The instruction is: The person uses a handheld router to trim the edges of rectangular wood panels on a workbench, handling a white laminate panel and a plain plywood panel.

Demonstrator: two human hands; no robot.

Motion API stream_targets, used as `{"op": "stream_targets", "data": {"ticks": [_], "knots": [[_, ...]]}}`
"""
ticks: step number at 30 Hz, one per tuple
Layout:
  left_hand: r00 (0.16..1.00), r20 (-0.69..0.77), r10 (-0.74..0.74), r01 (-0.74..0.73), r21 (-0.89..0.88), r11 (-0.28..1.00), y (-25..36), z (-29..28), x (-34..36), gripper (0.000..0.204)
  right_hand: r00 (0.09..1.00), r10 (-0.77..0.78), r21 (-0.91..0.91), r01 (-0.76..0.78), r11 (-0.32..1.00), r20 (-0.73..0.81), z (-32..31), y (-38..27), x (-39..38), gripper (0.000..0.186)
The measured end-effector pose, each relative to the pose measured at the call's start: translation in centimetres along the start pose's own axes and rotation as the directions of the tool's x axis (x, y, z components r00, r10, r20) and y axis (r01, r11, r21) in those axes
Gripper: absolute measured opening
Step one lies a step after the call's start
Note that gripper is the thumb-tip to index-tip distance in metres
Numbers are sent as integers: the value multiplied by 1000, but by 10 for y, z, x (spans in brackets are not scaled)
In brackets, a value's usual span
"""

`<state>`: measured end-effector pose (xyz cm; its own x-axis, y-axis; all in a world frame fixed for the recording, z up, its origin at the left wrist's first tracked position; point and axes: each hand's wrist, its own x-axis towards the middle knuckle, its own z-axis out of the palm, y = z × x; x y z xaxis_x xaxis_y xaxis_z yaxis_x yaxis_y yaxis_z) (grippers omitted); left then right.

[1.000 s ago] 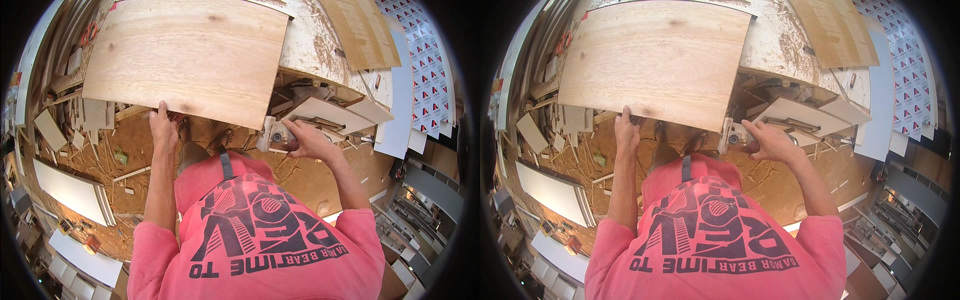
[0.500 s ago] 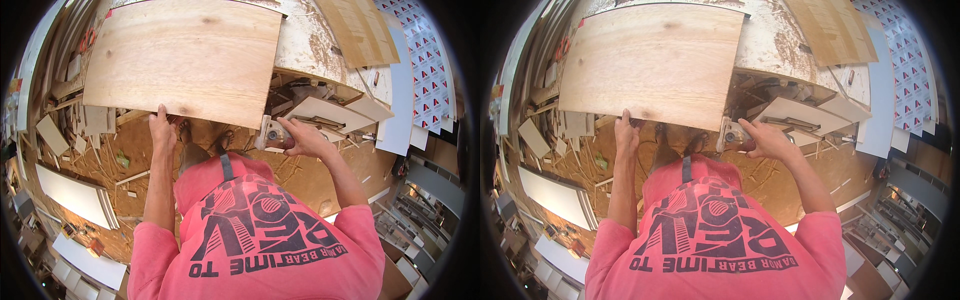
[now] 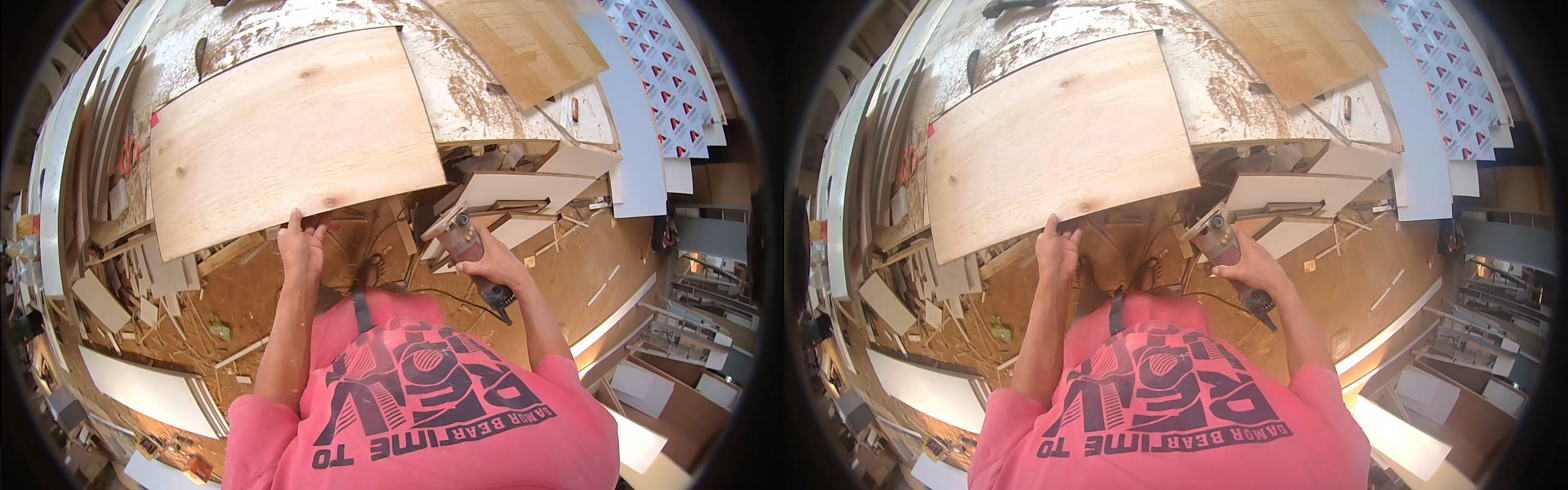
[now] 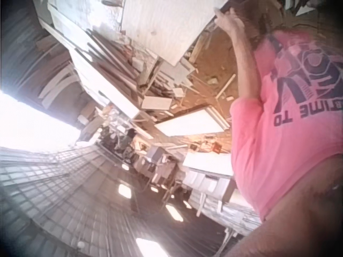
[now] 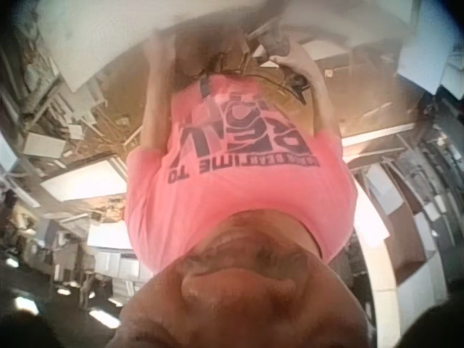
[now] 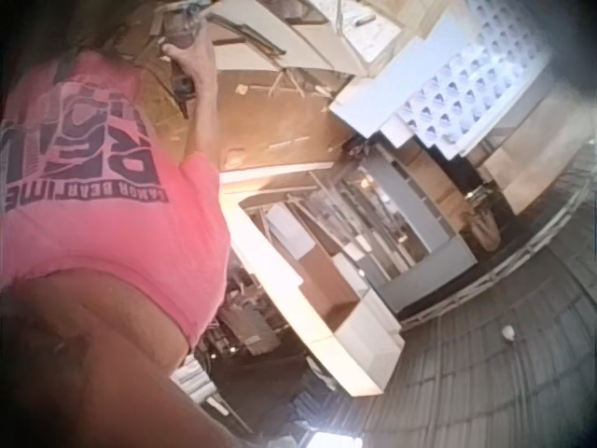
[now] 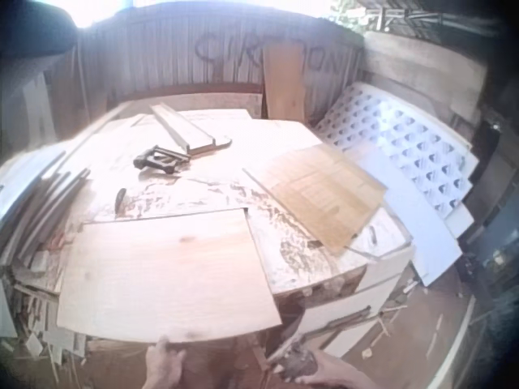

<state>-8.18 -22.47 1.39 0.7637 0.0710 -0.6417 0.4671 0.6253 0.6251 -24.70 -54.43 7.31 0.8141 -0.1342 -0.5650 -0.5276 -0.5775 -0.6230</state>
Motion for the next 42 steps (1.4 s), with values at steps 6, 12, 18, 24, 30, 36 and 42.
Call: {"op": "stream_targets", "data": {"ticks": [6, 12, 18, 24, 30, 36, 42], "knots": [[999, 36, -1, 2, -33, 999, -16, 19, 11, 32, 969, 124, 299, -57, 953, -213, -14, -20, -11, 101], [984, 141, -106, 102, 35, 994, -3, 8, 8, 35, 967, 39, 223, 19, 975, -250, -26, -35, 21, 102], [992, 108, -67, 60, 67, 996, 10, -12, 14, 34, 974, 38, 144, -6, 990, -222, -28, -39, 34, 101], [985, 167, -43, 37, 35, 999, 8, -14, 15, 35, 973, 49, 130, -20, 991, -226, -25, -33, 41, 99], [983, 170, -69, 62, 50, 997, 13, -11, 13, 35, 981, 50, 146, -22, 989, -190, -27, -24, 48, 100], [995, 93, -39, 34, 52, 998, 12, -3, 9, 29, 975, 132, 132, -110, 985, -177, -27, -43, 45, 100], [994, 101, -38, 31, 75, 997, 14, 0, 6, 28, 969, 107, 217, -58, 974, -223, -3, -56, 44, 100]]}}
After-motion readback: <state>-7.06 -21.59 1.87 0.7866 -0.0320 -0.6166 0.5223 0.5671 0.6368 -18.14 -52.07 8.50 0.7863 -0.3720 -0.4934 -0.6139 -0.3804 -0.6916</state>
